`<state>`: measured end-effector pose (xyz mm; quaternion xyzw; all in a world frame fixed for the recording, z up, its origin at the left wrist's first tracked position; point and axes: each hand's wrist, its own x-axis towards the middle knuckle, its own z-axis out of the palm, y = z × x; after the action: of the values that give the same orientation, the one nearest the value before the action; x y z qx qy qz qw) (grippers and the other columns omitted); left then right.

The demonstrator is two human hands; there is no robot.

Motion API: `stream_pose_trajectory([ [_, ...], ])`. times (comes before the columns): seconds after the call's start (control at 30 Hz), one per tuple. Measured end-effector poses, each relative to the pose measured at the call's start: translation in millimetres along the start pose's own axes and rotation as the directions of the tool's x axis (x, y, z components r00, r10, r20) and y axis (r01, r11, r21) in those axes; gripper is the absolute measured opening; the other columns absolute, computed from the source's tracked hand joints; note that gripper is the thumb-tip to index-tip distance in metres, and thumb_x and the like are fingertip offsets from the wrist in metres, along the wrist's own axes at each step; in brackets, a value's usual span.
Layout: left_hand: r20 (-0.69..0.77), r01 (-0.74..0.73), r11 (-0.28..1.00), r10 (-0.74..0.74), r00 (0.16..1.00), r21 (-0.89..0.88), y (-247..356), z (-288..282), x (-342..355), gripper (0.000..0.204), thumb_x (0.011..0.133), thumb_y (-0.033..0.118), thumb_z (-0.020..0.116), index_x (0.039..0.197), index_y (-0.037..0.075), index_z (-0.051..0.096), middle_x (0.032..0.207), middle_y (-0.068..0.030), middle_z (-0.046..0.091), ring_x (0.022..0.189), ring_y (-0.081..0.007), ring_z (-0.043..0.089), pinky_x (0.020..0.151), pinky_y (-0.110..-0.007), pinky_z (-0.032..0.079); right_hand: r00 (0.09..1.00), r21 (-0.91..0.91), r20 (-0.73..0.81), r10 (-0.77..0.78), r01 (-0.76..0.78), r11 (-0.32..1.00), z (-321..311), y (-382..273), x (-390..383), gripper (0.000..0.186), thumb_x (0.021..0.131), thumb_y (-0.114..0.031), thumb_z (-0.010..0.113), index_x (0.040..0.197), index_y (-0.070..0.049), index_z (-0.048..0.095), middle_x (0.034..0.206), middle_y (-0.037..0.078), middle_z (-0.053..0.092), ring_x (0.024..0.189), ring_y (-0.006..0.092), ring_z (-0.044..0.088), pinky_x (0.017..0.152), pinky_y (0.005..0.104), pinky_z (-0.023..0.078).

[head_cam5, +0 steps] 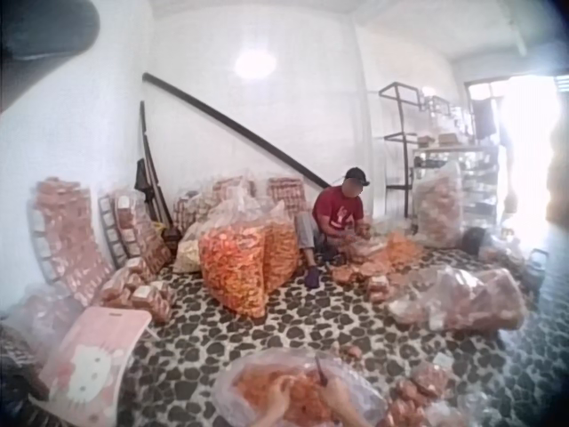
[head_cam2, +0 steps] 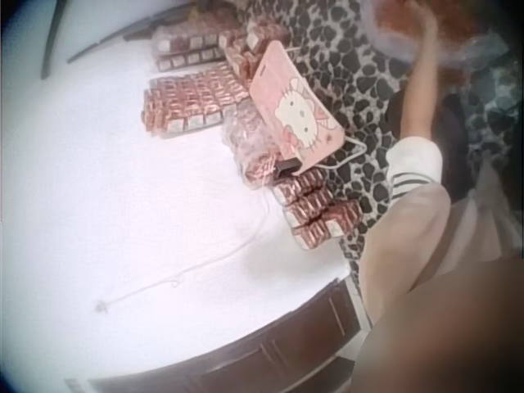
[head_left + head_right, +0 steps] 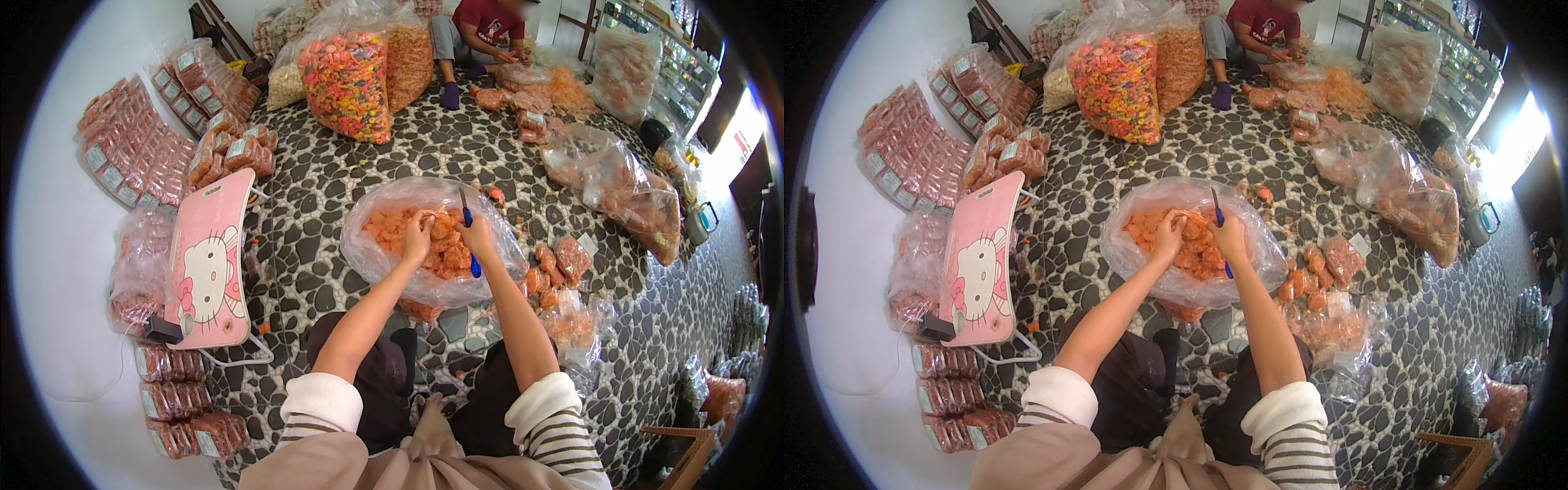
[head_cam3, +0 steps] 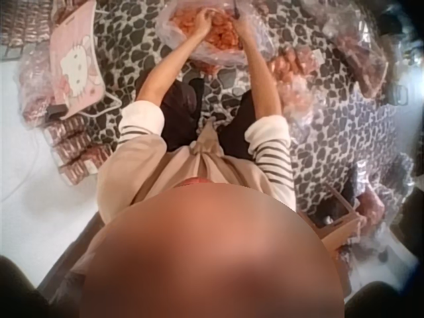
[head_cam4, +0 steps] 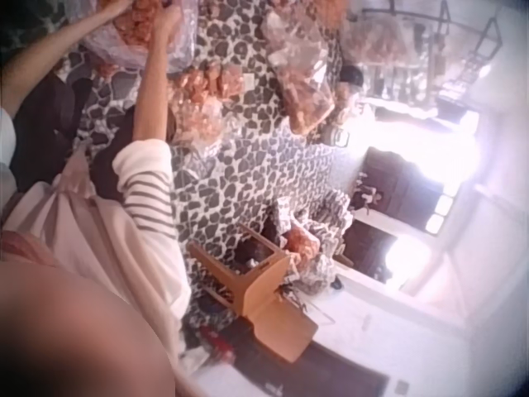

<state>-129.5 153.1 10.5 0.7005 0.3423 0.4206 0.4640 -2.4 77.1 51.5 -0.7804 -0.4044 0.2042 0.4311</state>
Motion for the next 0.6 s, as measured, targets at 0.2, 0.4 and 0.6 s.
stream_pose_trajectory([
  [0.2, 0.048, 0.305, 0.912, -0.304, 0.952, -0.274, 25, 11, -7, 0.029, 0.085, 0.021, 0.053, 0.107, 0.010, 0.038, 0.101, -0.0054, 0.049, 0.085, -0.0196, 0.051, 0.070, -0.035, 0.047, 1.000, 0.021, 0.002, -0.028, 0.027, 0.999, 9, -5, 0, 0.025, 0.071, -0.019, 0.064, 0.084, 0.001, 0.061, 0.067, 0.021, 0.059, 0.064, 0.0333, 0.059, 0.059, 0.0392, 0.044],
  [0.4, 0.188, 0.421, 0.779, -0.378, 0.906, -0.464, 39, 0, -5, 0.034, 0.084, 0.016, 0.053, 0.109, 0.014, 0.031, 0.104, -0.0062, 0.043, 0.090, -0.0167, 0.051, 0.071, -0.035, 0.052, 0.940, -0.117, -0.084, -0.332, 0.321, 0.940, 18, -9, -8, 0.024, 0.073, -0.014, 0.062, 0.092, 0.000, 0.059, 0.081, 0.019, 0.056, 0.075, 0.0332, 0.056, 0.066, 0.0365, 0.045],
  [0.6, 0.258, 0.418, 0.746, -0.330, 0.908, -0.518, 31, 1, -3, 0.031, 0.083, 0.008, 0.049, 0.109, 0.012, 0.031, 0.101, -0.0066, 0.044, 0.089, -0.0142, 0.051, 0.068, -0.033, 0.051, 0.894, -0.219, -0.155, -0.421, 0.384, 0.897, 13, -4, -6, 0.030, 0.072, -0.009, 0.062, 0.100, -0.001, 0.054, 0.092, 0.018, 0.047, 0.078, 0.0338, 0.053, 0.069, 0.0373, 0.044],
])
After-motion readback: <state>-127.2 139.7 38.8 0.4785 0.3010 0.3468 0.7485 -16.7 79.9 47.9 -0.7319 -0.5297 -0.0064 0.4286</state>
